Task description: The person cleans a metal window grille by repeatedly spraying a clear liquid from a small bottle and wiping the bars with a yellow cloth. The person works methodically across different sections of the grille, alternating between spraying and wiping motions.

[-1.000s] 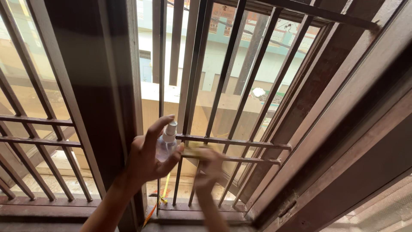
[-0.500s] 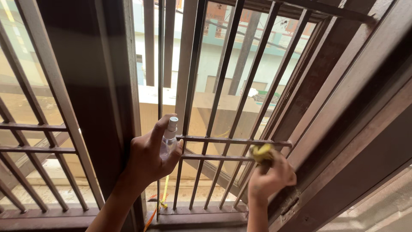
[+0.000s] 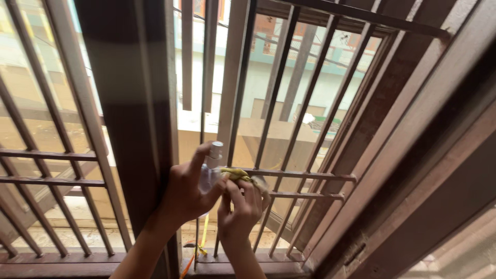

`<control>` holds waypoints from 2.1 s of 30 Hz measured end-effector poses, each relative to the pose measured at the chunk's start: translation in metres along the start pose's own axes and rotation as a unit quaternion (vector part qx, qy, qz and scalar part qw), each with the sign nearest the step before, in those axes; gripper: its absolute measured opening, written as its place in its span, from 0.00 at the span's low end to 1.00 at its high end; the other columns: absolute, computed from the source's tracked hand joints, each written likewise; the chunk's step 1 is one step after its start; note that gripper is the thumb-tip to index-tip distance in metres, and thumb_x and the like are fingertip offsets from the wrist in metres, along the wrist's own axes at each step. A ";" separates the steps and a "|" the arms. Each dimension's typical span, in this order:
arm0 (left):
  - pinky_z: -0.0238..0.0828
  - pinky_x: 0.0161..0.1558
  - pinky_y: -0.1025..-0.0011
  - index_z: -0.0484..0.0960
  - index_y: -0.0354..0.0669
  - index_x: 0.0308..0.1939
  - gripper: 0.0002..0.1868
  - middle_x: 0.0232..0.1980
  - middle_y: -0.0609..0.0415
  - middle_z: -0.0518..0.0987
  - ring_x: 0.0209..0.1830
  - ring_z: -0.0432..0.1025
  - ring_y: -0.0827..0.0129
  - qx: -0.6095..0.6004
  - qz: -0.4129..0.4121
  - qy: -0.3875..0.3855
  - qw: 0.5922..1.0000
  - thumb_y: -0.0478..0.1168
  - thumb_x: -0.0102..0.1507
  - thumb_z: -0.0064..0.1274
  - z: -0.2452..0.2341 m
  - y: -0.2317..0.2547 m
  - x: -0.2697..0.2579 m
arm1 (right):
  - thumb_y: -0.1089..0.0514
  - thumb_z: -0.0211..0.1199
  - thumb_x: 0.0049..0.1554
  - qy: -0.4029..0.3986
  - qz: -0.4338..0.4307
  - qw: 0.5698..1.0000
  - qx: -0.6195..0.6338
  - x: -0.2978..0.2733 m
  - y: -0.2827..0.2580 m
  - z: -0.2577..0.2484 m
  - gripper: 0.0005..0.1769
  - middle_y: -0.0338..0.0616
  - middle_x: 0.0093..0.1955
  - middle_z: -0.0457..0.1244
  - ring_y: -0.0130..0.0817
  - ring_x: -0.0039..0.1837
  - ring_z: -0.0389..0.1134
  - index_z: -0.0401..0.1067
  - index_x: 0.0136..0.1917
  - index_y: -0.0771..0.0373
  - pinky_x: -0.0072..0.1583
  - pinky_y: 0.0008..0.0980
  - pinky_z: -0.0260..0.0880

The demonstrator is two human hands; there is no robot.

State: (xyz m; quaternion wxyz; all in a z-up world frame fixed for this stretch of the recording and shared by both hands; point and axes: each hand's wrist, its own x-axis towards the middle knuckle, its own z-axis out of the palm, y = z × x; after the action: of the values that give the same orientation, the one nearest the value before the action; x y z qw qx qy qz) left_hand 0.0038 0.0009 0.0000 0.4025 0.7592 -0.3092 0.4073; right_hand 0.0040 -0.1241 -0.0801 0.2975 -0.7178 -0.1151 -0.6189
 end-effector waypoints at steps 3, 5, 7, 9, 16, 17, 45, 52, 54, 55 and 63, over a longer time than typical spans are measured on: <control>0.82 0.30 0.65 0.66 0.42 0.66 0.31 0.30 0.48 0.82 0.28 0.83 0.60 0.003 0.018 0.007 1.000 0.43 0.60 0.57 -0.003 0.000 -0.002 | 0.63 0.67 0.49 -0.032 0.001 0.999 -0.016 0.013 -0.011 -0.001 0.13 0.44 0.47 0.70 0.38 0.51 0.70 0.80 0.50 0.58 0.63 0.50 0.58; 0.81 0.30 0.63 0.67 0.41 0.66 0.33 0.30 0.46 0.82 0.28 0.82 0.58 0.003 0.022 0.015 1.000 0.43 0.59 0.57 -0.002 0.001 -0.005 | 0.63 0.68 0.50 -0.100 0.044 0.994 0.000 0.018 -0.012 -0.007 0.12 0.43 0.45 0.71 0.34 0.44 0.71 0.80 0.49 0.58 0.60 0.47 0.59; 0.81 0.32 0.63 0.66 0.41 0.66 0.32 0.31 0.47 0.82 0.29 0.82 0.59 0.003 0.033 0.015 0.999 0.43 0.60 0.57 -0.002 0.001 -0.006 | 0.64 0.66 0.51 -0.195 0.028 0.980 -0.032 0.022 -0.010 -0.017 0.14 0.46 0.45 0.69 0.38 0.44 0.70 0.79 0.52 0.60 0.61 0.47 0.60; 0.81 0.31 0.63 0.66 0.41 0.67 0.31 0.31 0.47 0.82 0.28 0.82 0.59 0.001 0.038 0.019 0.999 0.44 0.61 0.58 -0.004 0.000 -0.006 | 0.64 0.66 0.50 -0.221 -0.003 0.975 -0.037 0.023 -0.008 -0.025 0.15 0.48 0.44 0.69 0.40 0.45 0.70 0.79 0.53 0.61 0.61 0.50 0.60; 0.80 0.30 0.61 0.67 0.41 0.66 0.32 0.30 0.46 0.81 0.27 0.81 0.58 0.007 0.042 0.026 0.999 0.46 0.61 0.57 -0.002 -0.006 -0.007 | 0.65 0.65 0.54 -0.114 -0.044 0.992 -0.017 0.004 -0.009 0.005 0.12 0.53 0.47 0.67 0.51 0.57 0.69 0.78 0.52 0.70 0.67 0.60 0.58; 0.80 0.30 0.61 0.67 0.42 0.66 0.31 0.30 0.46 0.81 0.27 0.81 0.58 0.008 0.045 0.028 0.999 0.47 0.62 0.57 -0.001 -0.005 -0.007 | 0.66 0.66 0.53 -0.111 -0.066 0.991 -0.030 0.002 -0.006 0.008 0.13 0.53 0.46 0.67 0.50 0.56 0.70 0.77 0.52 0.74 0.70 0.68 0.54; 0.81 0.30 0.62 0.67 0.42 0.66 0.31 0.29 0.48 0.81 0.26 0.81 0.59 0.050 0.052 0.019 0.997 0.51 0.63 0.52 0.007 -0.003 -0.007 | 0.65 0.72 0.47 -0.106 0.083 0.989 -0.068 0.006 0.030 -0.012 0.12 0.51 0.50 0.70 0.56 0.58 0.68 0.79 0.45 0.69 0.65 0.51 0.59; 0.80 0.29 0.63 0.66 0.43 0.67 0.30 0.30 0.49 0.81 0.26 0.80 0.60 0.045 0.054 0.017 0.997 0.51 0.64 0.51 0.008 -0.003 -0.013 | 0.66 0.63 0.55 -0.063 0.233 0.960 0.142 0.003 0.032 -0.033 0.16 0.51 0.56 0.67 0.45 0.56 0.74 0.70 0.57 0.70 0.60 0.36 0.79; 0.81 0.30 0.62 0.67 0.43 0.67 0.30 0.30 0.48 0.82 0.26 0.80 0.59 0.046 0.060 0.022 0.997 0.50 0.64 0.51 0.007 -0.004 -0.007 | 0.67 0.64 0.54 -0.060 0.212 0.970 0.100 0.011 0.025 -0.029 0.19 0.53 0.55 0.68 0.48 0.56 0.73 0.69 0.59 0.73 0.61 0.38 0.75; 0.80 0.30 0.62 0.67 0.43 0.67 0.30 0.31 0.47 0.82 0.26 0.81 0.59 0.046 0.057 0.023 0.997 0.50 0.63 0.52 0.006 -0.003 -0.008 | 0.67 0.65 0.53 -0.075 0.176 0.980 0.053 0.011 0.022 -0.027 0.19 0.56 0.54 0.68 0.51 0.56 0.72 0.71 0.58 0.75 0.61 0.40 0.73; 0.78 0.29 0.61 0.67 0.43 0.67 0.29 0.30 0.47 0.82 0.26 0.80 0.58 0.061 0.059 0.024 0.996 0.51 0.64 0.51 0.008 -0.005 -0.012 | 0.64 0.67 0.52 -0.214 0.193 0.958 -0.016 0.026 0.040 -0.033 0.09 0.53 0.43 0.72 0.48 0.51 0.68 0.76 0.48 0.68 0.60 0.46 0.65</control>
State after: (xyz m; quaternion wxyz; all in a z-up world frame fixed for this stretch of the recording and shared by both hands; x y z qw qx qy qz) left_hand 0.0049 -0.0017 -0.0146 0.3382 0.7527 -0.3182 0.4667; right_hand 0.0042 -0.1800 -0.0648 0.3682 -0.8465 -0.0257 -0.3838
